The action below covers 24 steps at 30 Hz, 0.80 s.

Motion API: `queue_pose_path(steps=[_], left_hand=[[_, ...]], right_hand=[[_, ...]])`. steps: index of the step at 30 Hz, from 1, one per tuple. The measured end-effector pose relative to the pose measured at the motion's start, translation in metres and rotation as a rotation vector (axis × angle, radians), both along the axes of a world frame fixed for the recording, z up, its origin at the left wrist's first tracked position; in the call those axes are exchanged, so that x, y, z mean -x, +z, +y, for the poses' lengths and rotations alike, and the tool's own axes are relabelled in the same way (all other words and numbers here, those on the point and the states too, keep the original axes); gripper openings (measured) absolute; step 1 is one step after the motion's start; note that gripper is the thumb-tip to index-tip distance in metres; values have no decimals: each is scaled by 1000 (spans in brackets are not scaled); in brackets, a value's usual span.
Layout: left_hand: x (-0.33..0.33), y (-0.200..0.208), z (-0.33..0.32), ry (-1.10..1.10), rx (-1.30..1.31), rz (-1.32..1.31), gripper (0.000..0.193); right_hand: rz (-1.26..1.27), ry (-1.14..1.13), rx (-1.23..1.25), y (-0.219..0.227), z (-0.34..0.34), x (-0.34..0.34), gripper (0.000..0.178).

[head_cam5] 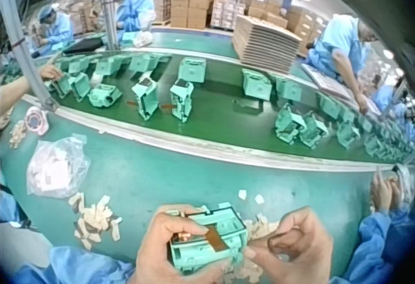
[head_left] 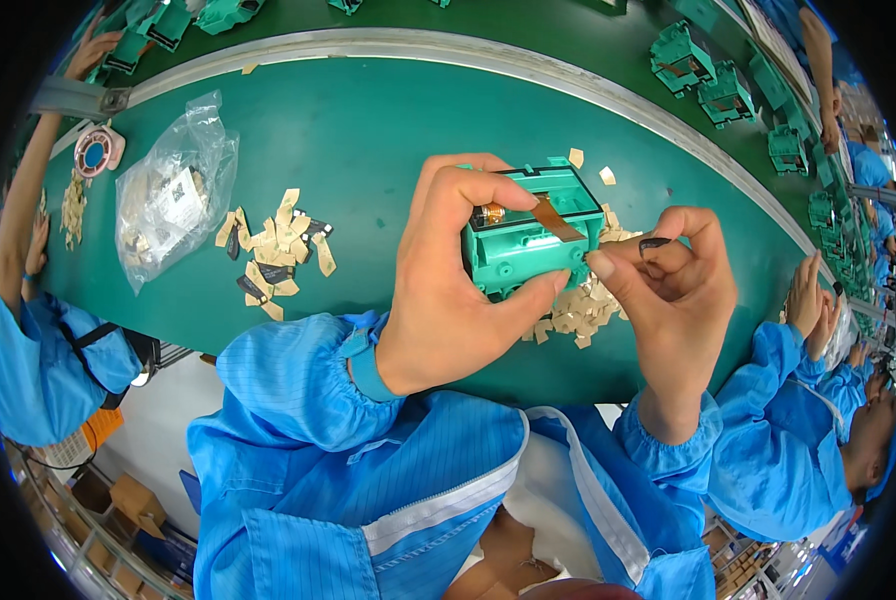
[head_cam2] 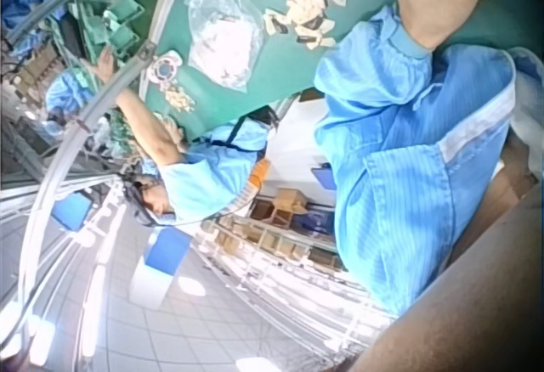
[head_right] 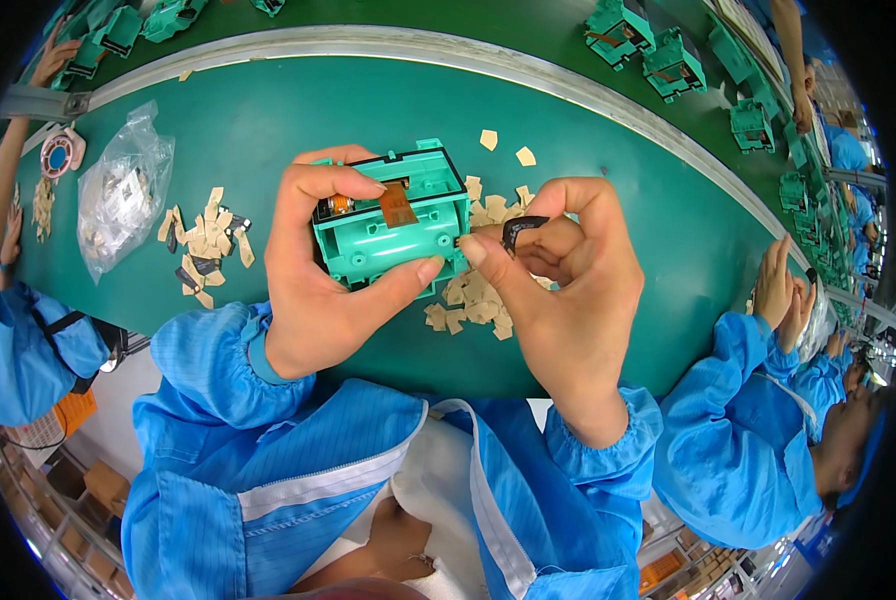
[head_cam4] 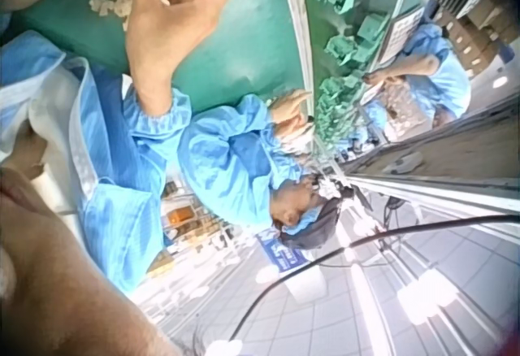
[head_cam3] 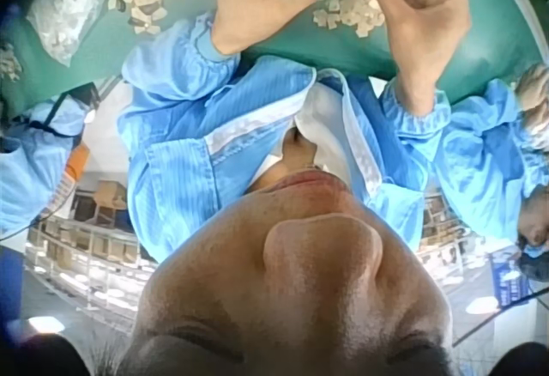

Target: The person assembles electronic components and circuit boards into a green plastic housing by hand.

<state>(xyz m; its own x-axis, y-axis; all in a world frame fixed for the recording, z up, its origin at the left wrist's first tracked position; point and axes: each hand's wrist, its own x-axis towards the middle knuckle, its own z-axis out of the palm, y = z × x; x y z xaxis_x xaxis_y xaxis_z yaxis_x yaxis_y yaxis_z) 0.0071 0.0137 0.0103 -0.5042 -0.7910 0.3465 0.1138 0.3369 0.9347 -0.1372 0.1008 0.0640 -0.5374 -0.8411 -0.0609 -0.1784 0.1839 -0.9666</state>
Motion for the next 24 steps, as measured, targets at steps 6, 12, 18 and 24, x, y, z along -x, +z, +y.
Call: queue_pose_path(steps=[6, 12, 18, 24], left_hand=[[-1, 0, 0, 0, 54, -3, 55], [0, 2, 4, -6, 19, -8, 56], [1, 2, 3, -8, 50, -21, 56], [0, 2, 3, -35, -10, 27, 56]], right_hand=[[-16, -12, -16, 1, 2, -1, 35], [-9, -16, -14, 3, 3, 0, 36], [75, -23, -17, 3, 5, -2, 37], [17, -25, -6, 5, 4, 0, 37]])
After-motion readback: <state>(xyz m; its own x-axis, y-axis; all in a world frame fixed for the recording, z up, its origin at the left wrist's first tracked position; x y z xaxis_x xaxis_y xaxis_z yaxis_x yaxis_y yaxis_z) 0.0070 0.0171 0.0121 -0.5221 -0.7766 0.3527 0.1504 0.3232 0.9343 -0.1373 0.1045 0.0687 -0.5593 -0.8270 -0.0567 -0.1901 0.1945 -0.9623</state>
